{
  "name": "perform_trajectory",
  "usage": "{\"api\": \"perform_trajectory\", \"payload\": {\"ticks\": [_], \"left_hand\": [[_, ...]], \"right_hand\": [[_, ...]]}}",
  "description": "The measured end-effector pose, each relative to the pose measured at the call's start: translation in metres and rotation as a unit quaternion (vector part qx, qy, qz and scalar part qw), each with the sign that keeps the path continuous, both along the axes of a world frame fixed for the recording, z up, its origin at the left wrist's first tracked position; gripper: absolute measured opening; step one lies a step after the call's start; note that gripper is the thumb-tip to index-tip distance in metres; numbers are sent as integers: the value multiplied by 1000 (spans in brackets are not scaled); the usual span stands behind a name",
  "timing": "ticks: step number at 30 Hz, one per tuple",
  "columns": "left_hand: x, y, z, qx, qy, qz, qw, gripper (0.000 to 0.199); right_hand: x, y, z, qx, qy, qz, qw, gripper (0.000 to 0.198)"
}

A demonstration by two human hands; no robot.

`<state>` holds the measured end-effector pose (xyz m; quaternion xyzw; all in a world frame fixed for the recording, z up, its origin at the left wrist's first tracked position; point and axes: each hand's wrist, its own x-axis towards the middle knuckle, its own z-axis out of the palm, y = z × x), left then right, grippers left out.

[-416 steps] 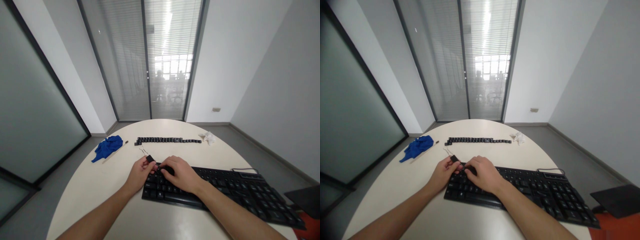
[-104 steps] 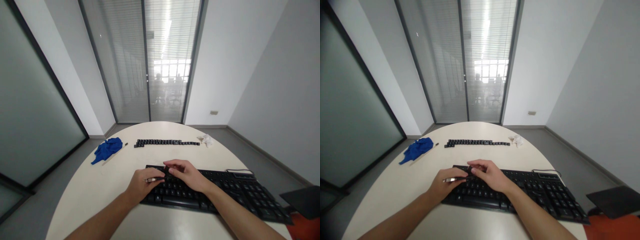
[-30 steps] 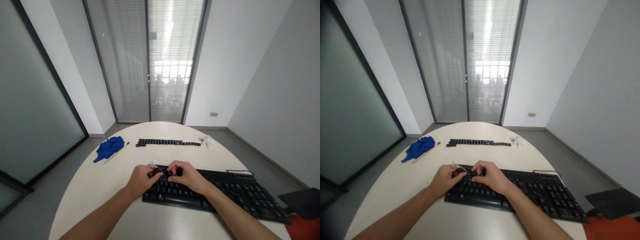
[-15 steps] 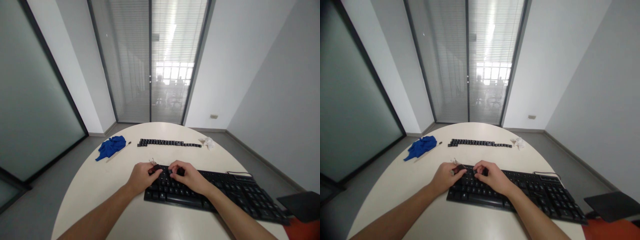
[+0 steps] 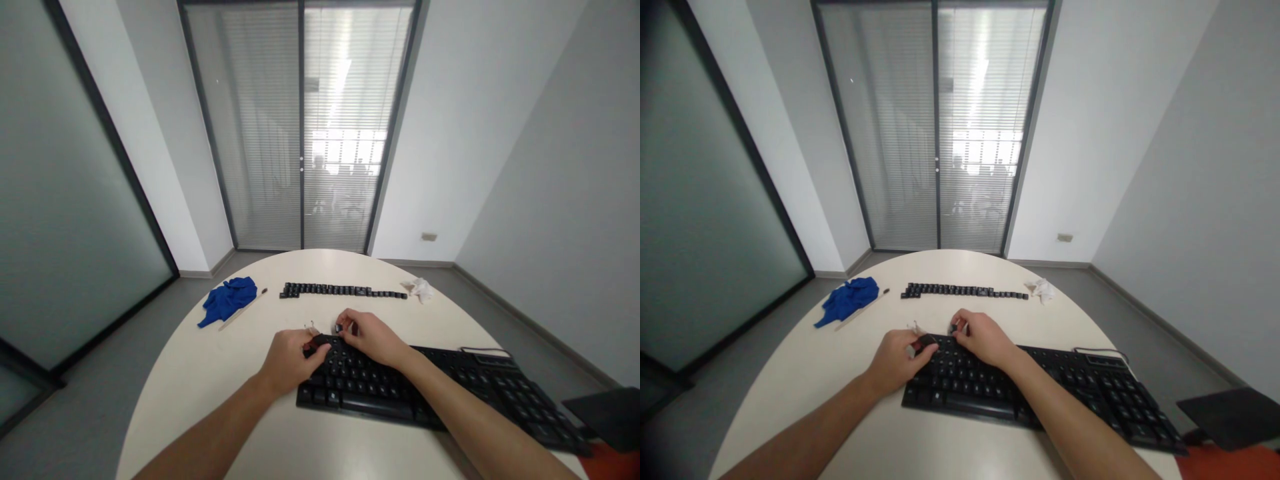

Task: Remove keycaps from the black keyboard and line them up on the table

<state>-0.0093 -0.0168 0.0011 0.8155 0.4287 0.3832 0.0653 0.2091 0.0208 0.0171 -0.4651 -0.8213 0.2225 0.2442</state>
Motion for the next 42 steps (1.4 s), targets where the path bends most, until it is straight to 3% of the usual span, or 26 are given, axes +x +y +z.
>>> {"api": "perform_trajectory", "payload": {"ticks": [9, 24, 33, 42], "left_hand": [[-1, 1, 0, 6, -7, 3, 1000, 21], [-2, 3, -3, 6, -25, 23, 999, 20], [-3, 4, -6, 13, -31, 29, 999, 22], [-4, 5, -8, 22, -32, 24, 999, 20]], "right_hand": [[-51, 48, -4, 44, -188, -71, 979, 20], [-97, 89, -11, 62, -180, -126, 974, 21], [-101, 91, -28, 89, -152, -157, 972, 27], [-101, 95, -31, 77, -145, -163, 973, 26]]}}
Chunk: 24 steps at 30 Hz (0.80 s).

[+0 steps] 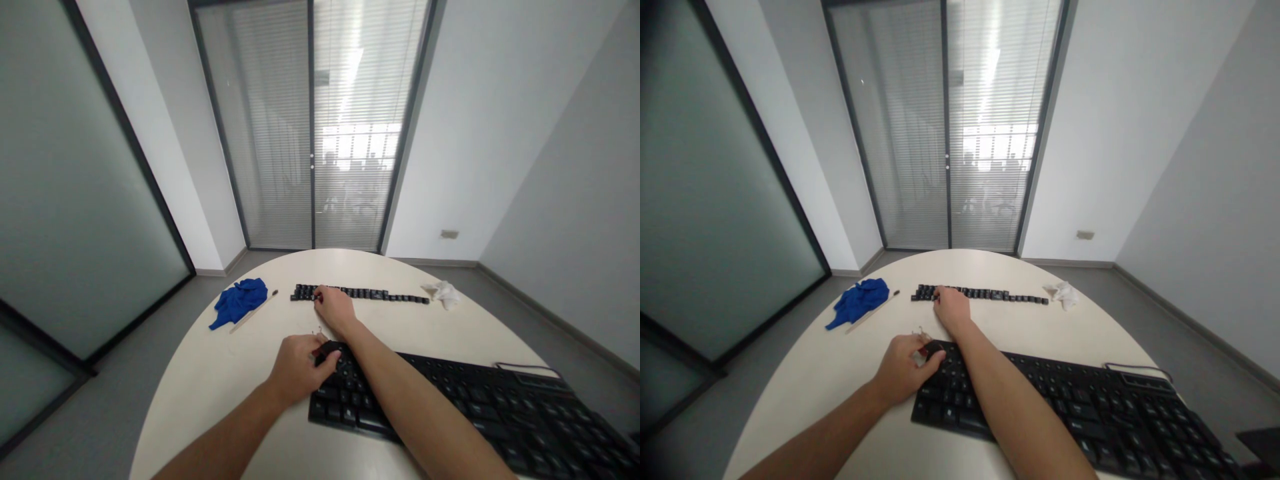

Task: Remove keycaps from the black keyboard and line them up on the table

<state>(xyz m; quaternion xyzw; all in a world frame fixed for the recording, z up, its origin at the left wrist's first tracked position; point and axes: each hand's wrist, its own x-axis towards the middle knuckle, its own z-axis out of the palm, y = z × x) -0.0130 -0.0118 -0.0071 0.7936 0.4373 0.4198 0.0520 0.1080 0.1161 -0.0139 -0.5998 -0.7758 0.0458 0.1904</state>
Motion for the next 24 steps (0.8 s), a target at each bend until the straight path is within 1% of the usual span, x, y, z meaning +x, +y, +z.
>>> {"api": "perform_trajectory", "payload": {"ticks": [10, 19, 24], "left_hand": [[0, 0, 1, -9, 9, 4, 1000, 22], [1, 0, 2, -24, 9, 1, 1000, 23], [2, 0, 1, -21, 9, -4, 1000, 21]], "right_hand": [[0, 2, 0, -6, 9, 0, 1000, 25], [2, -1, 3, -24, 8, 5, 1000, 27], [2, -2, 5, -22, 9, 8, 1000, 25]]}}
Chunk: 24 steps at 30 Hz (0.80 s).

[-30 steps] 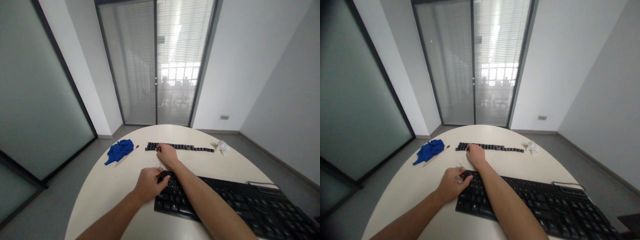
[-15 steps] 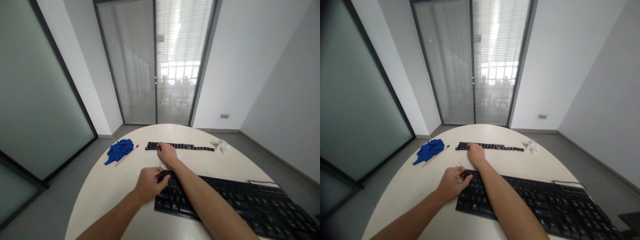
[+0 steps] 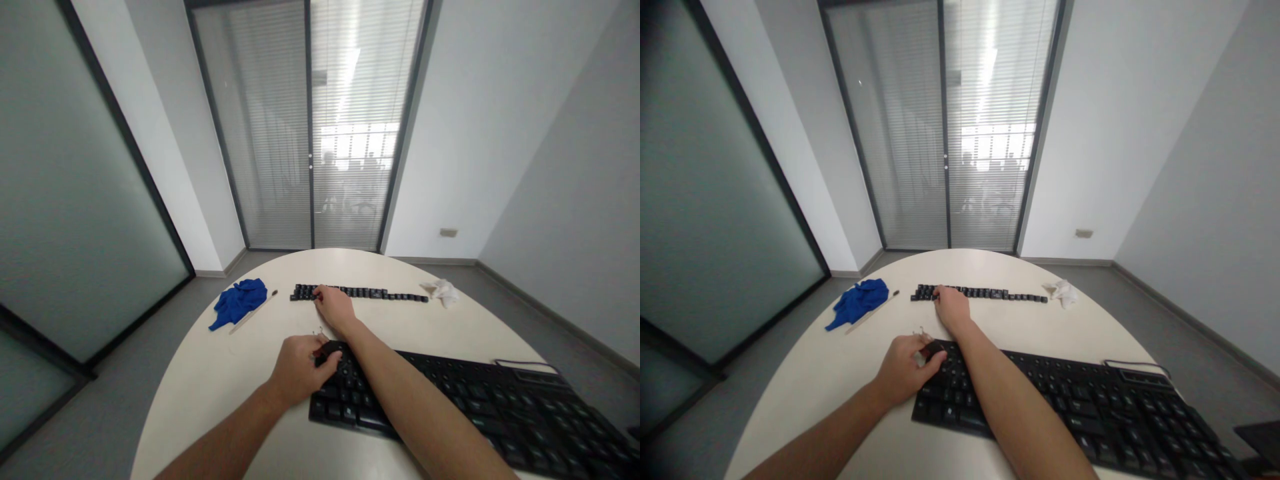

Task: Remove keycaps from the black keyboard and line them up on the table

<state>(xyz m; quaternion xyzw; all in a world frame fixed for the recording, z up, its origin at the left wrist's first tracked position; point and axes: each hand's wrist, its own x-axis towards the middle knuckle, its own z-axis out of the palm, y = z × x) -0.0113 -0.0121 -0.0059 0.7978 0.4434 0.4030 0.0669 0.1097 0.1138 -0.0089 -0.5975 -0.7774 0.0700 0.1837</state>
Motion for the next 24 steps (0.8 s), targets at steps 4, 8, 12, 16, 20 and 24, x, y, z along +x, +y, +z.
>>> {"api": "perform_trajectory", "payload": {"ticks": [4, 8, 12, 16, 20, 24], "left_hand": [[0, -1, 0, 9, 2, 0, 1000, 21], [0, 0, -1, 11, -1, -1, 1000, 21], [1, 1, -3, -3, -4, -9, 1000, 21], [3, 2, -3, -34, -17, -28, 999, 22], [4, 0, -2, -93, -24, -73, 993, 22], [7, -2, -2, -123, -11, -94, 988, 22]], "right_hand": [[0, -1, 1, 4, -1, 1, 1000, 26], [1, -3, 3, 0, -5, -2, 1000, 27], [2, -5, 8, -6, -17, -4, 1000, 33], [5, -8, 20, -19, -41, 23, 999, 44], [19, -21, 36, -51, -66, 81, 993, 59], [53, -53, 49, -68, -80, 83, 991, 51]]}}
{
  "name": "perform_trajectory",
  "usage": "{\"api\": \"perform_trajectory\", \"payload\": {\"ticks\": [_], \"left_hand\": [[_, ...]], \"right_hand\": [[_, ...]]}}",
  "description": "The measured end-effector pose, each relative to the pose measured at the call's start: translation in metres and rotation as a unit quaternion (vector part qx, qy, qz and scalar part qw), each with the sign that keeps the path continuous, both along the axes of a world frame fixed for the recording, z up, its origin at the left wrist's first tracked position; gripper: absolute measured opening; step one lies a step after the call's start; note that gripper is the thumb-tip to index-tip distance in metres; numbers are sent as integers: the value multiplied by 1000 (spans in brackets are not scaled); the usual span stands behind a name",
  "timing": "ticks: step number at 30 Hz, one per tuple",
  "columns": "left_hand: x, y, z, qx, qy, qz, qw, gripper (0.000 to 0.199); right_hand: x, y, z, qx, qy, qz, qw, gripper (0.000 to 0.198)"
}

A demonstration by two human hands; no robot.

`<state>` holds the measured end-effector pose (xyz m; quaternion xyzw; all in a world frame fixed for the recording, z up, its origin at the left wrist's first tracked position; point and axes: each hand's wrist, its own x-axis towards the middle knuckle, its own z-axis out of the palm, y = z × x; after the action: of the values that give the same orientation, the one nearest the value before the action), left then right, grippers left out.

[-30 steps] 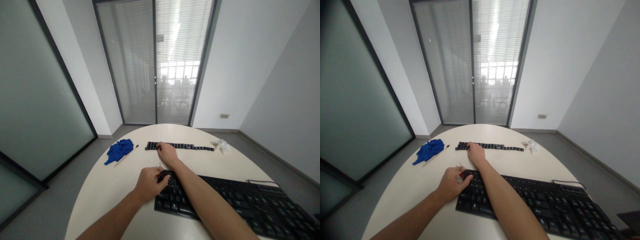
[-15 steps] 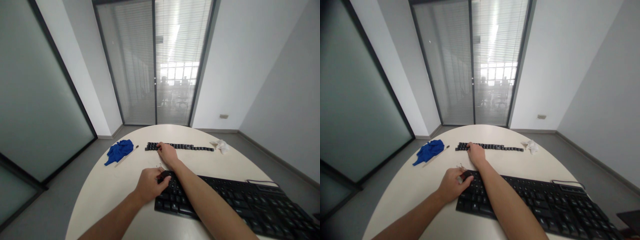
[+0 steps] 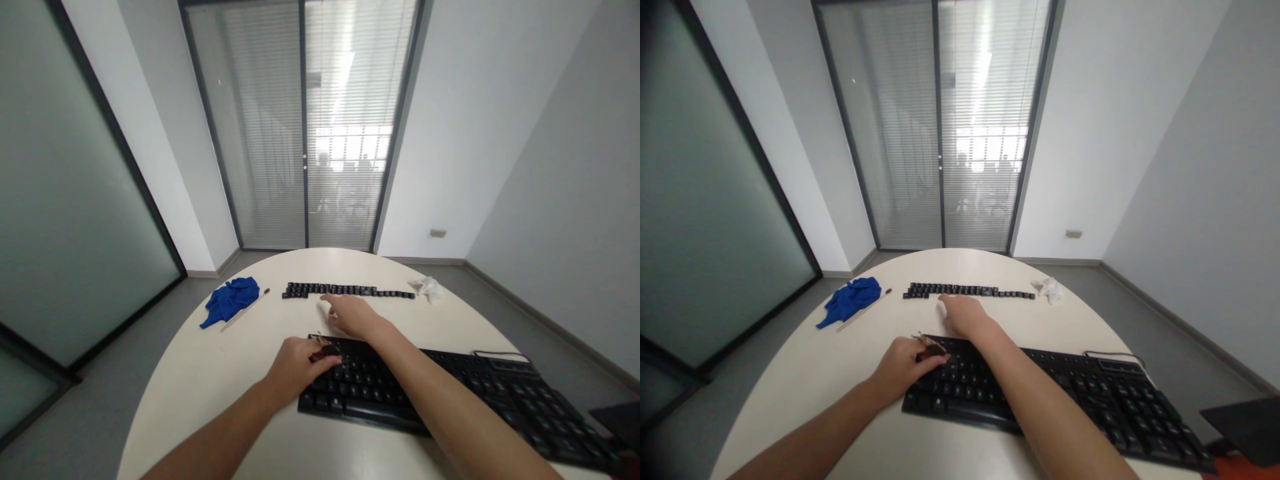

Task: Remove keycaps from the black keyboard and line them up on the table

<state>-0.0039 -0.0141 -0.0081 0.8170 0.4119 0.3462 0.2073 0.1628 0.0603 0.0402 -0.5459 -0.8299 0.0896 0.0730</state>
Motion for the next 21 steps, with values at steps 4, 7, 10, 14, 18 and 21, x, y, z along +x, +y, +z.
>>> {"api": "perform_trajectory", "payload": {"ticks": [4, 7, 10, 14, 18, 21], "left_hand": [[5, -2, 0, 12, 32, 0, 999, 21], [7, -4, 2, 13, 34, 1, 999, 21], [8, -5, 4, 9, 28, 5, 1000, 24], [8, -6, 4, 19, 22, 14, 999, 21], [9, -5, 3, 9, 17, 24, 1000, 17], [10, -4, 4, 8, 16, 39, 999, 22]], "right_hand": [[45, -41, 5, -23, -35, -4, 999, 29], [72, -64, 2, -35, 11, 31, 999, 29], [84, -73, -6, -32, 90, 68, 993, 35], [82, -69, -18, -40, 154, 96, 983, 34], [75, -65, -26, -37, 187, 103, 976, 32], [73, -65, -28, -41, 197, 89, 975, 32]]}}
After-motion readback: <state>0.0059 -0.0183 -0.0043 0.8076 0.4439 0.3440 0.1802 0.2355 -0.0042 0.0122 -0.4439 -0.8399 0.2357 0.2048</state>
